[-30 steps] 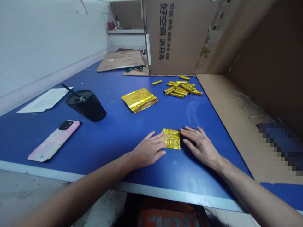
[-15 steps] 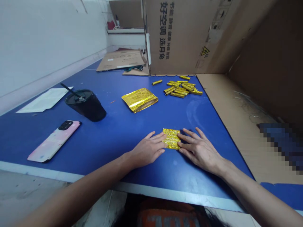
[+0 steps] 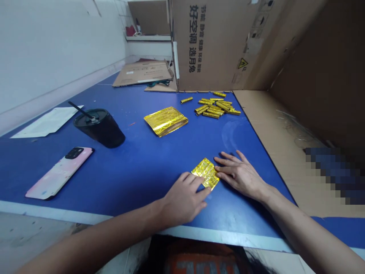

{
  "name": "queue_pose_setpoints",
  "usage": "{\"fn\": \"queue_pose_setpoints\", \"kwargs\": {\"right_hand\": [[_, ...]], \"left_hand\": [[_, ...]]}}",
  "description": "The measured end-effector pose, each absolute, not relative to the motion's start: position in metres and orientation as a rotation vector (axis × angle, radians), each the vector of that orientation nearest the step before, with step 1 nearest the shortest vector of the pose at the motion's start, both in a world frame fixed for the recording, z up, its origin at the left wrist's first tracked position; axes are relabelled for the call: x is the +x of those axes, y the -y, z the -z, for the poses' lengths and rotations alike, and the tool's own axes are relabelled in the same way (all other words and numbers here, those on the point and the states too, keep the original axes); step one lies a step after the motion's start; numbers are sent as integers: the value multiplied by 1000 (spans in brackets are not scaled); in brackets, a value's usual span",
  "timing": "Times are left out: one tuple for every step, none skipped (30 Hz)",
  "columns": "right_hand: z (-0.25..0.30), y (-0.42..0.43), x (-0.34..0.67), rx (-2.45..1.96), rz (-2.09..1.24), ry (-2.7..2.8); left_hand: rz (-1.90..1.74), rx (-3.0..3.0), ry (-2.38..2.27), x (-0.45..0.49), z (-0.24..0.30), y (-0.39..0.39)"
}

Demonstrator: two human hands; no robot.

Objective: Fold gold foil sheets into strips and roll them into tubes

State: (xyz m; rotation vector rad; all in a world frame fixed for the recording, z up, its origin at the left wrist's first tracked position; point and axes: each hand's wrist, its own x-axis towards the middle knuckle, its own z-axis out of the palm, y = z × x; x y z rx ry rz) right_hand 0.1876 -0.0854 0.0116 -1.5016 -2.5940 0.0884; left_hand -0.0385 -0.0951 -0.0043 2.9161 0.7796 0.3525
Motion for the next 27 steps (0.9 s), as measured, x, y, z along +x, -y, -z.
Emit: {"fn": "queue_pose_setpoints", "kwargs": {"right_hand": [[-11, 85, 189, -1501, -68, 2591], [-10, 84, 190, -1502, -47, 2589], [-9, 83, 191, -1503, -32, 2587], [-8, 83, 192, -1506, -24, 2583], [-7, 83, 192, -1510, -23, 2577], [-6, 82, 192, -1517, -32, 2569], [-4, 82, 193, -1524, -49, 2557], [-3, 81, 193, -1533, -75, 2541], [-1, 80, 194, -1541, -107, 2523], [1, 79, 195, -1549, -145, 2504], [4, 78, 196, -1557, -184, 2484], [6, 77, 197, -1568, -222, 2464], [7, 75, 199, -1580, -256, 2446], [9, 74, 200, -1596, -284, 2430], [10, 73, 201, -1614, -306, 2416], [11, 72, 202, -1633, -324, 2404], [11, 72, 203, -1651, -340, 2395], [11, 72, 203, -1668, -353, 2387], [11, 72, 202, -1687, -366, 2378], [11, 72, 201, -1706, -376, 2369], [11, 72, 199, -1726, -385, 2359], [10, 73, 198, -1745, -389, 2348], [10, 73, 196, -1763, -389, 2338], [10, 74, 195, -1779, -382, 2329], [10, 74, 194, -1794, -372, 2322], [10, 74, 193, -1808, -358, 2316], [11, 74, 192, -1820, -344, 2311]], "left_hand": [[-348, 2922, -774, -34, 3, 100], [-344, 2927, -769, -31, 2, 103], [-333, 2934, -765, -28, 2, 105], [-323, 2938, -761, -25, 2, 107], [-311, 2941, -760, -23, 2, 107], [-300, 2942, -759, -22, 2, 108], [-294, 2939, -760, -22, 3, 108], [-290, 2934, -763, -22, 3, 107], [-293, 2926, -769, -22, 4, 107], [-304, 2917, -773, -22, 5, 107], [-318, 2910, -777, -23, 5, 107], [-332, 2906, -772, -24, 6, 107], [-342, 2905, -763, -24, 6, 107], [-346, 2908, -747, -25, 7, 107], [-348, 2914, -730, -25, 7, 107], [-344, 2920, -716, -25, 7, 107], [-340, 2928, -705, -26, 7, 106], [-340, 2934, -699, -26, 7, 106], [-340, 2939, -698, -26, 6, 105], [-340, 2942, -699, -26, 6, 105], [-340, 2945, -701, -25, 6, 105], [-339, 2947, -701, -25, 6, 104], [-339, 2948, -702, -25, 5, 104], [-339, 2950, -703, -25, 5, 104], [-339, 2951, -704, -25, 5, 104], [-337, 2951, -705, -25, 6, 104], [-334, 2949, -708, -25, 6, 105]]}}
